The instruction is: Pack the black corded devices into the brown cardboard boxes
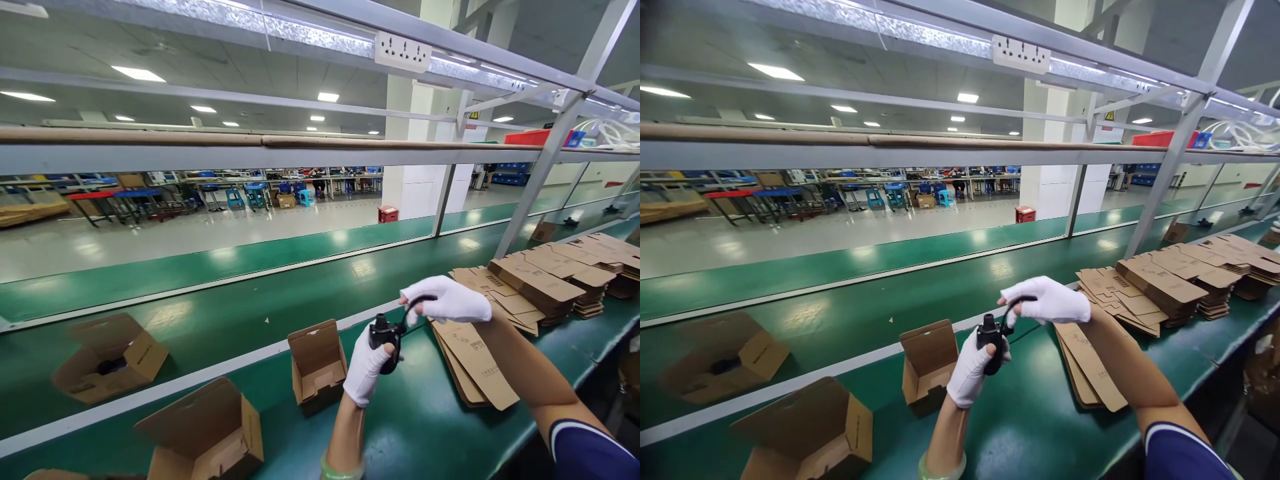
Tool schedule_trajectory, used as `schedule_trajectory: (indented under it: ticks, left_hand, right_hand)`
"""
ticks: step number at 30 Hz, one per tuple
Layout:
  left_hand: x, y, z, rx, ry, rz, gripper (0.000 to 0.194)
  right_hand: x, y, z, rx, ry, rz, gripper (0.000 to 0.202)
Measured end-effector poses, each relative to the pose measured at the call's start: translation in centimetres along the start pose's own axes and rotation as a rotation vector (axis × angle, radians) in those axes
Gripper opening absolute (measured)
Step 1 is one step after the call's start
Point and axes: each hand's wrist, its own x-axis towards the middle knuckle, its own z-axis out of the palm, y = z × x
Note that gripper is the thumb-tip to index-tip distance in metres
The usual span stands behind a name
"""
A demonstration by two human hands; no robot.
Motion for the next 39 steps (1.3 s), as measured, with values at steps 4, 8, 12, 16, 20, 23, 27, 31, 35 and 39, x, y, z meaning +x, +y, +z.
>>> schedule_trajectory:
  ticks: [4, 8, 12, 16, 20, 23, 27, 31, 35, 39]
  left_hand:
    - [-0.8, 0.0, 0.8, 0.049, -0.182, -0.076, 0.062]
    - [-0.7, 0.3, 0.2, -0.017, 0.031, 0.038, 0.049]
    - [0.1, 1.2, -1.0, -0.414, 0.348, 0.158, 0.04]
    - [0.5, 2.4, -1.7, -0.76, 0.436, 0.118, 0.034]
    - [0.6, 2.0, -2.1, -0.651, 0.558, 0.122, 0.032]
    - [0.7, 0.8, -2.0, -0.246, 0.648, 0.281, 0.036]
    - [0.5, -0.3, -1.2, 0.103, 0.565, 0.352, 0.039]
    - [0.1, -0.3, -0.2, 0.178, 0.291, 0.306, 0.061]
    - [-0.4, 0.0, 0.5, 0.104, -0.002, 0.203, 0.078]
    - [-0.8, 0.7, 0.3, 0.008, -0.028, 0.15, 0.069]
  right_hand:
    - [3.7, 1.7, 0.9, -0.096, -0.013, -0.018, 0.032]
    - [4.3, 5.3, 2.5, -0.059, -0.047, 0.095, 0.036]
    - [1.9, 7.3, 4.8, -0.248, -0.039, 0.174, 0.04]
    - [-0.7, 5.8, 7.1, -0.591, -0.208, 0.086, 0.035]
    - [-2.5, 1.6, 7.8, -0.805, -0.422, -0.023, 0.022]
    - [-3.2, -1.6, 7.1, -0.967, -0.522, -0.179, 0.014]
    - [-2.5, -4.3, 5.5, -1.01, -0.473, -0.346, 0.012]
    - [0.9, -4.1, 3.7, -0.862, -0.237, -0.341, 0.022]
    - [5.0, -1.5, 2.1, -0.691, -0.059, -0.23, 0.016]
    - [6.8, 2.0, 1.8, -0.367, -0.092, 0.012, 0.03]
